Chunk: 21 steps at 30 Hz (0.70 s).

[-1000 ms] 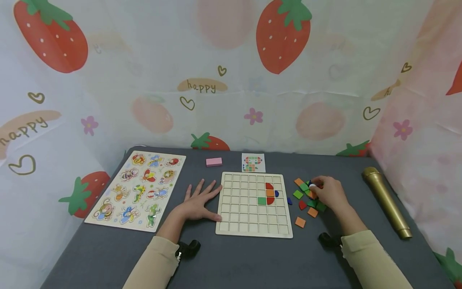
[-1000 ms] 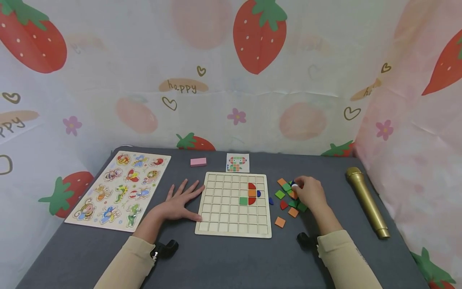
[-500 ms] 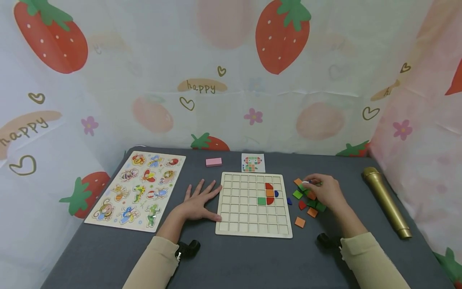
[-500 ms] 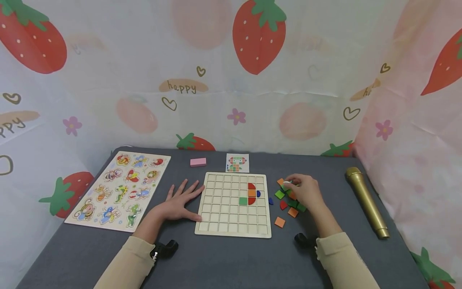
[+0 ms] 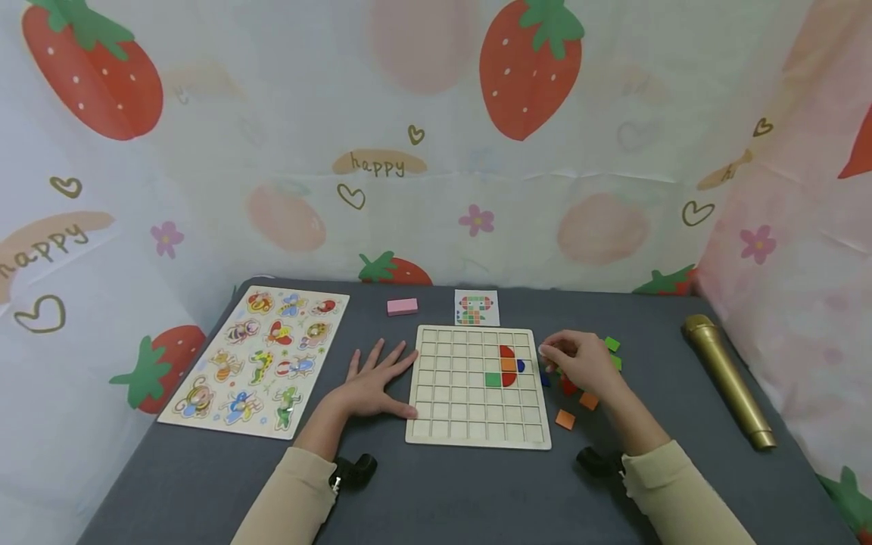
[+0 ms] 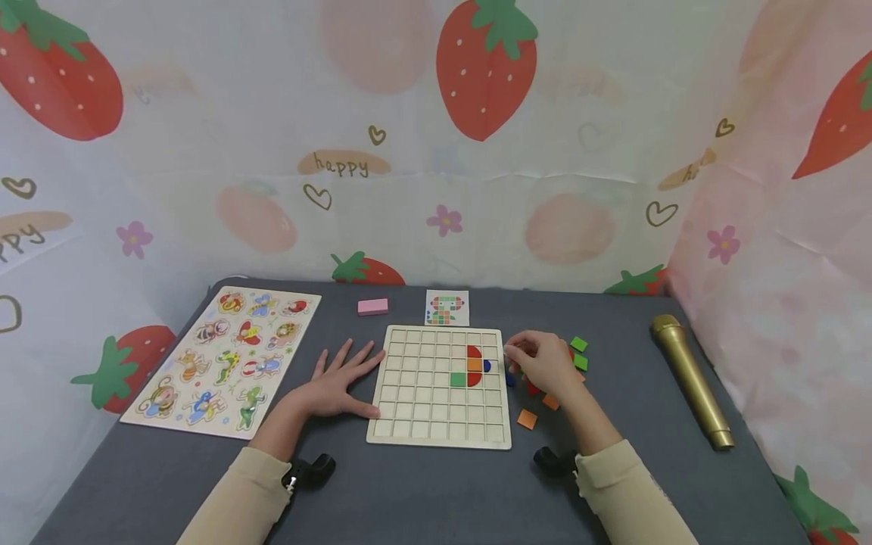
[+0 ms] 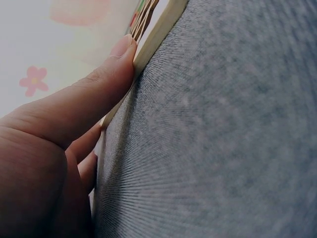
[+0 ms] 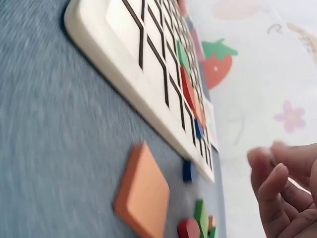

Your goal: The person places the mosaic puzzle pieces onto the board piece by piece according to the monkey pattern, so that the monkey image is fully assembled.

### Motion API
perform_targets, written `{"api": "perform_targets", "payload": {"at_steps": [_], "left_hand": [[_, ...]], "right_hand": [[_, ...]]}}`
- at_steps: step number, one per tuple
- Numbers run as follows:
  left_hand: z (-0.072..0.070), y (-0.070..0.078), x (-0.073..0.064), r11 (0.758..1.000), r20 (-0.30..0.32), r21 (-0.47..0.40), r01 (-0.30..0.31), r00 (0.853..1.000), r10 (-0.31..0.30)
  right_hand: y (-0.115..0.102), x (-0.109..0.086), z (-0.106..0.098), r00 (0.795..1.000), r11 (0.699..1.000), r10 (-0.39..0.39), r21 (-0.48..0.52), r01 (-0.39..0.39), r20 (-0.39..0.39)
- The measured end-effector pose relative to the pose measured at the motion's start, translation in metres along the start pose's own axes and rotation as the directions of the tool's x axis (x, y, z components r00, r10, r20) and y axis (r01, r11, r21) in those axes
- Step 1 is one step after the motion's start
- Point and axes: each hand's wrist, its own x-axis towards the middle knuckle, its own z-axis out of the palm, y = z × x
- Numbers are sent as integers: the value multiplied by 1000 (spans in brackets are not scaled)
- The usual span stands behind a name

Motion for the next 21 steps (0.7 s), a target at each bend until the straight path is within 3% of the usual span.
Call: {"api": "perform_targets", "payload": {"at_steps": [6,21], "left_hand": [[0,0,-1,1000,-4,2,-1,1000,1],[-1,1,0,1000,-4,3,9,1000,-9]], "right_hand": [[-9,8,18,997,997,73,6,-73,26],[-18,29,47,996,995,27,-103,-18,79]]}}
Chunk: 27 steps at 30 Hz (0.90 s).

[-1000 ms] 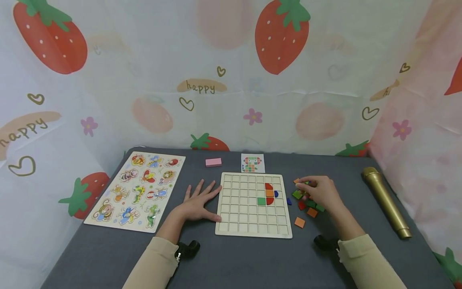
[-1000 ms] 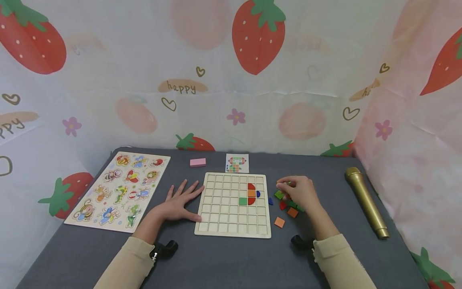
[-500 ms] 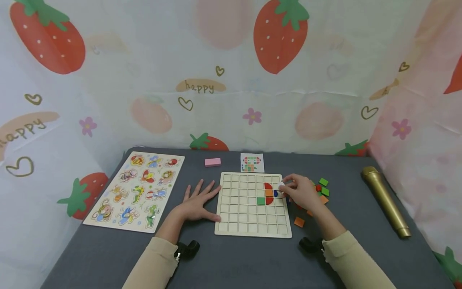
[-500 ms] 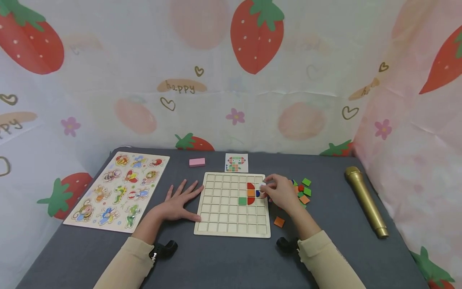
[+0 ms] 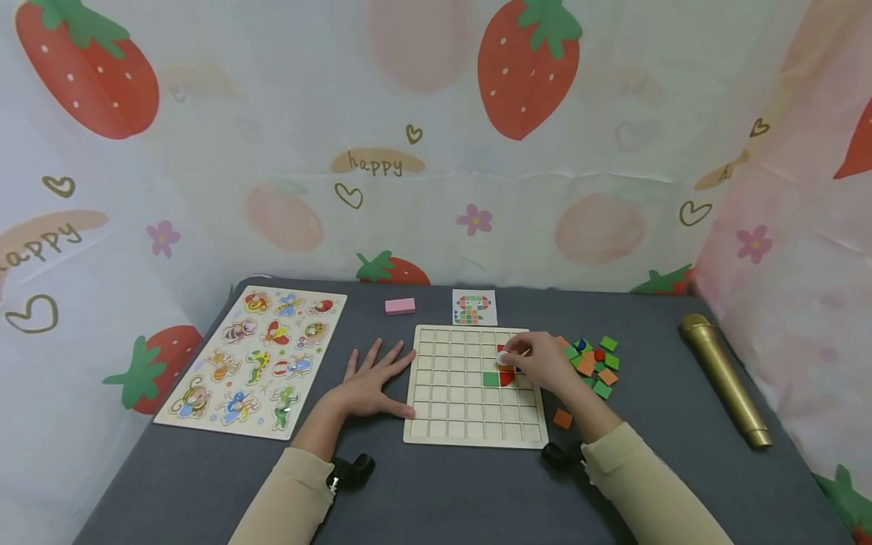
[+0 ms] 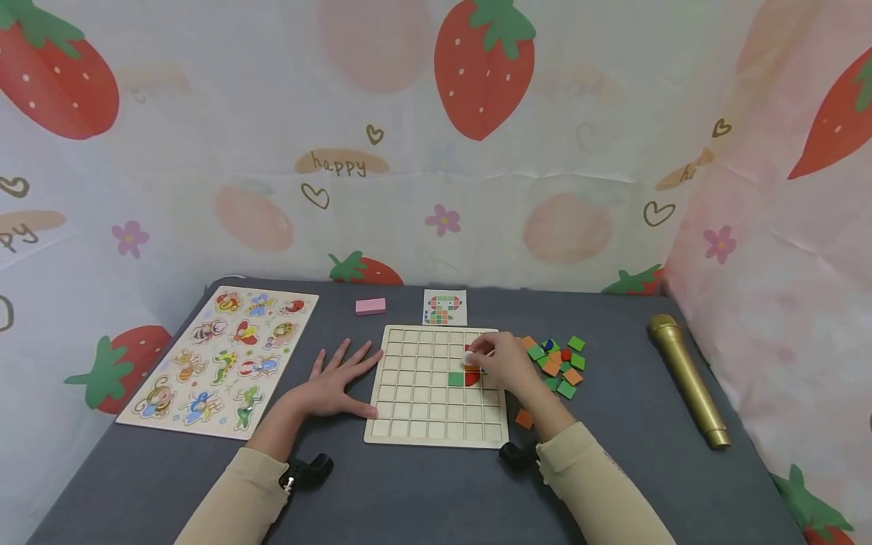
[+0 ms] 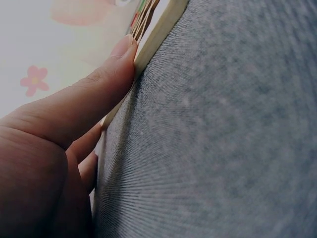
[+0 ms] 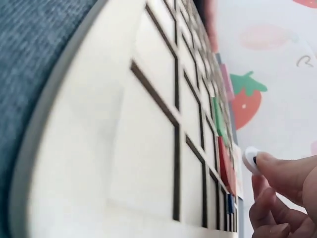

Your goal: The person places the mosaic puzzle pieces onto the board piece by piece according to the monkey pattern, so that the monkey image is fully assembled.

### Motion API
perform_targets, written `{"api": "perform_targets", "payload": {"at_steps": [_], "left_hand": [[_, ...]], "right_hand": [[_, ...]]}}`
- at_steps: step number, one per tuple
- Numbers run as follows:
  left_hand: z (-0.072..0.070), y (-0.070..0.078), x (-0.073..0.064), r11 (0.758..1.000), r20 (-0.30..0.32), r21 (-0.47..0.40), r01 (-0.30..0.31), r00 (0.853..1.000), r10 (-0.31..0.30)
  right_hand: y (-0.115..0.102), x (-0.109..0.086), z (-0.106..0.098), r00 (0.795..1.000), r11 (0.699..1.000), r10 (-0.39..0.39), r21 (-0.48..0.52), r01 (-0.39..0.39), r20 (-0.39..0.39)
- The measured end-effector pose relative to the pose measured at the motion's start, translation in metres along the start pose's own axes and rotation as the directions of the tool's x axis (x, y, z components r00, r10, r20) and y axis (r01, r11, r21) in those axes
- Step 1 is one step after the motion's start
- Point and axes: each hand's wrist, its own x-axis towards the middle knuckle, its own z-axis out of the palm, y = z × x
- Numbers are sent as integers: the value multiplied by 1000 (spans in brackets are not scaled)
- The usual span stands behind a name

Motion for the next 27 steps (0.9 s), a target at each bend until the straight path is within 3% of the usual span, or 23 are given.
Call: {"api": "perform_targets", "payload": {"at_steps": [6,19,27], "left_hand": [[-1,0,-1,1000,-2,-2,6,1000,-6],[1,1,-1,1000,-2,1,3,1000,-3],[2,0,1,1000,-3,12,12,1000,-12]], "right_hand": [[-6,6,12,1000,999,-28,-38,28,3],[-19,4,22,1000,986,-6,-166,5,-2],[-19,5,22,1000,985,-4,-172,2,-13]]}}
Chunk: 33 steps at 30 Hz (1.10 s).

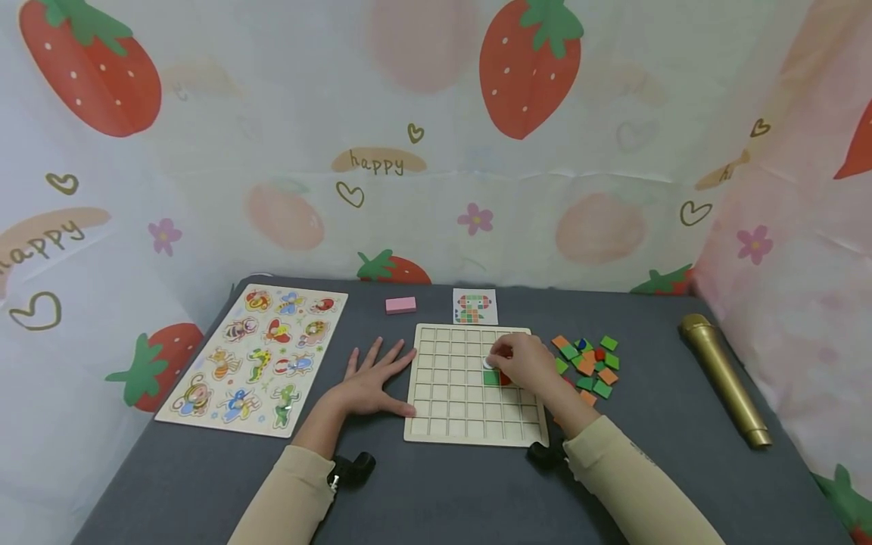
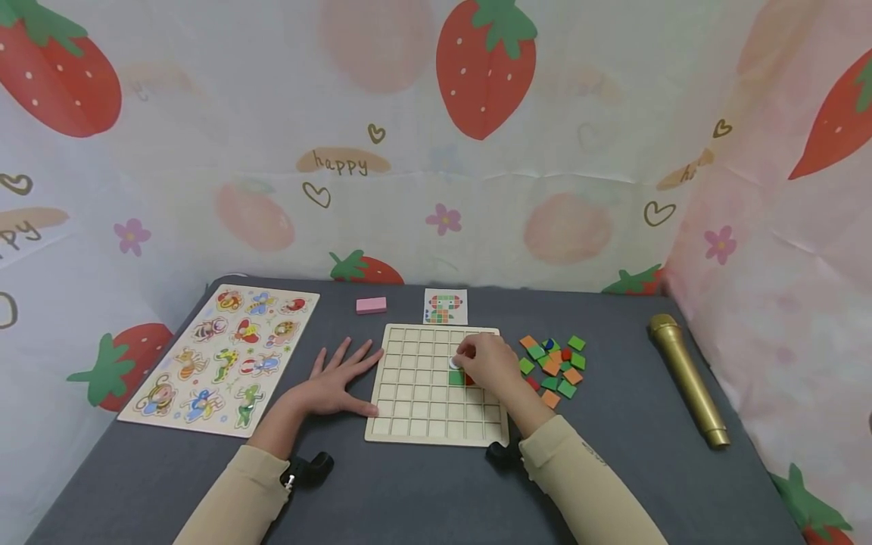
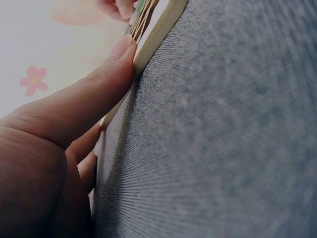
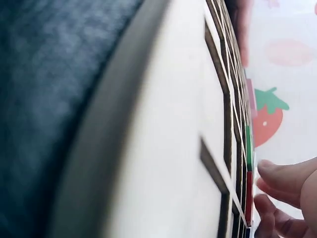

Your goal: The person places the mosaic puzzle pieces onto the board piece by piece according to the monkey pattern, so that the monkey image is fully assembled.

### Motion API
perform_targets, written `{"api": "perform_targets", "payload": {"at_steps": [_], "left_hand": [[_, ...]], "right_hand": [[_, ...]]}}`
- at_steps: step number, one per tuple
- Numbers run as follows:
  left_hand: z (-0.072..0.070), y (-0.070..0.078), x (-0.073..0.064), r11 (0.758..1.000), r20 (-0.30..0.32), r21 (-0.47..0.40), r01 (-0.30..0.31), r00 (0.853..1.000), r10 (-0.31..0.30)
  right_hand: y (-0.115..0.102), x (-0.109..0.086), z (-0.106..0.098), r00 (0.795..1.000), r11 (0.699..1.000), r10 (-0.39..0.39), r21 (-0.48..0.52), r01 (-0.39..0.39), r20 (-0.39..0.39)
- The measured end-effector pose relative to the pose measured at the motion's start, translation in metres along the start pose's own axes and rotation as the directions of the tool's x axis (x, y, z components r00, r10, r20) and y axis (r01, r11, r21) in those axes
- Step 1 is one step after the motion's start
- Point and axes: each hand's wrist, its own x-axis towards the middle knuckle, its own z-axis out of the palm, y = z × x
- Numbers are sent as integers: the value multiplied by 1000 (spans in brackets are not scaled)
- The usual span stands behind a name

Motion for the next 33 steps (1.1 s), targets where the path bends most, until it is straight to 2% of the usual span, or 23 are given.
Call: {"api": "perform_targets", "payload": {"at_steps": [7,10,15,18,21,27,33], "left_hand": [[0,0,0,1000,1,-8,-9,1000,9],[-1,0,0,1000,4,-9,-13,1000,13],[-2,0,0,1000,-6,-12,-25,1000,25],[-1,0,-1,999,-6,-14,-30,1000,30],[-1,-1,-2,999,0,-16,-31,1000,31],[-1,-2,-2,999,-7,-23,-28,1000,28],[-1,-1,-1,999,-3,-21,-29,1000,29]], "right_hand": [[5,3,-3,995,995,101,15,-101,11],[10,3,-6,992,990,124,60,-125,16],[22,-1,-21,990,982,129,145,-120,-58],[32,-9,-32,986,986,122,125,-107,-113],[43,-19,-40,984,990,117,91,-105,-136],[61,-37,-46,984,990,134,54,-129,-115],[70,-48,-48,983,986,154,-49,-160,-98]]}}
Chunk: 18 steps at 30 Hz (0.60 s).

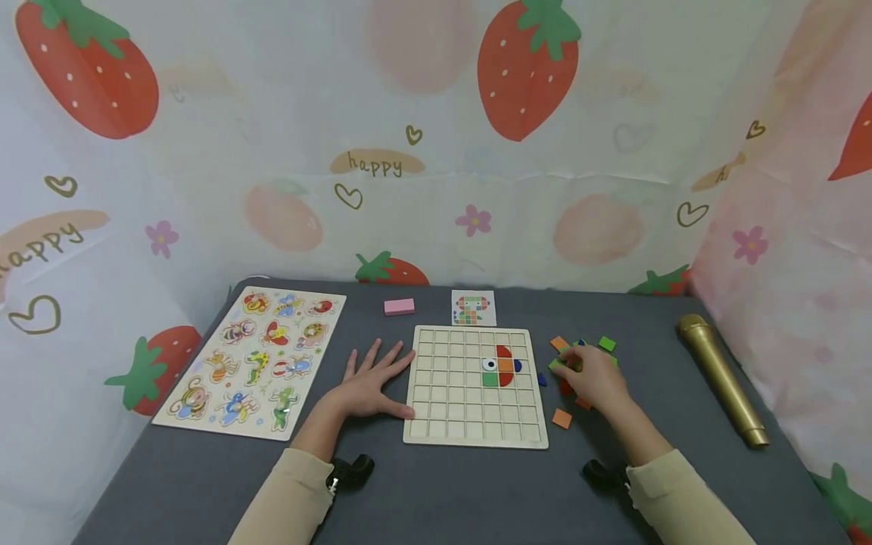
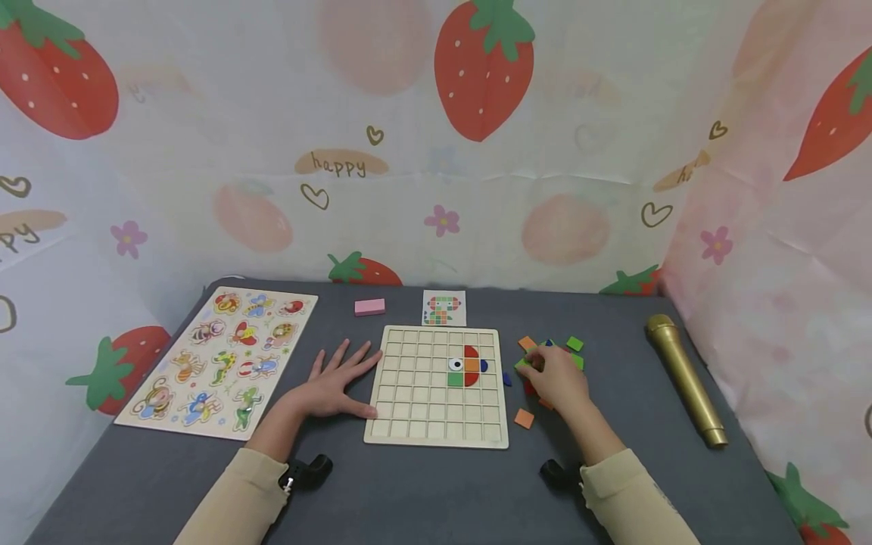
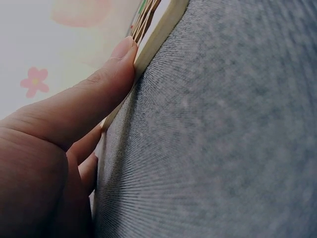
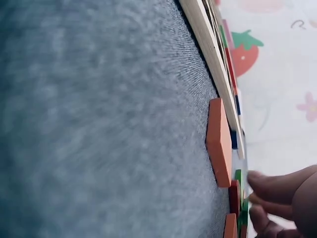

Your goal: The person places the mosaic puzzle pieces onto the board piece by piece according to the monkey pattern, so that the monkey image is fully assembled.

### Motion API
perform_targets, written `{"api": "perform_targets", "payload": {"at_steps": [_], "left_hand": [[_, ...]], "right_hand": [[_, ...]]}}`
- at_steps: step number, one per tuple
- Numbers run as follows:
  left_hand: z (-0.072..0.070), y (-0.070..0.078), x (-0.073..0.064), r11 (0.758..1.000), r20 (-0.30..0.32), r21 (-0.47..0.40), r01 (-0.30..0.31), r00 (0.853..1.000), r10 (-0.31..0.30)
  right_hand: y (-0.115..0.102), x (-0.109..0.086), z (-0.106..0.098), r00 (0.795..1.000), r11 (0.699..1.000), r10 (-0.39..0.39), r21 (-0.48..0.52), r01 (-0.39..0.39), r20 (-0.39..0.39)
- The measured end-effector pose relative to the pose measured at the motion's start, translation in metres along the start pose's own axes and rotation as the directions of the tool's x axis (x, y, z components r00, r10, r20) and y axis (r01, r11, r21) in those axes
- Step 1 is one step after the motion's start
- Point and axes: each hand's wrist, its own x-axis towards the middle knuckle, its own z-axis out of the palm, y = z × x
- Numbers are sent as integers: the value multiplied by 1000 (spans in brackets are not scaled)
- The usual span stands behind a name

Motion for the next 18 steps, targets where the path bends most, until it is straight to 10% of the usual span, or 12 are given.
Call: {"api": "perform_targets", "payload": {"at_steps": [18], "left_hand": [[-1,1,-2,1000,-9,-11,-12,1000,11]], "right_hand": [[-2,4,-2,999,1000,26,9,-26,32]]}}
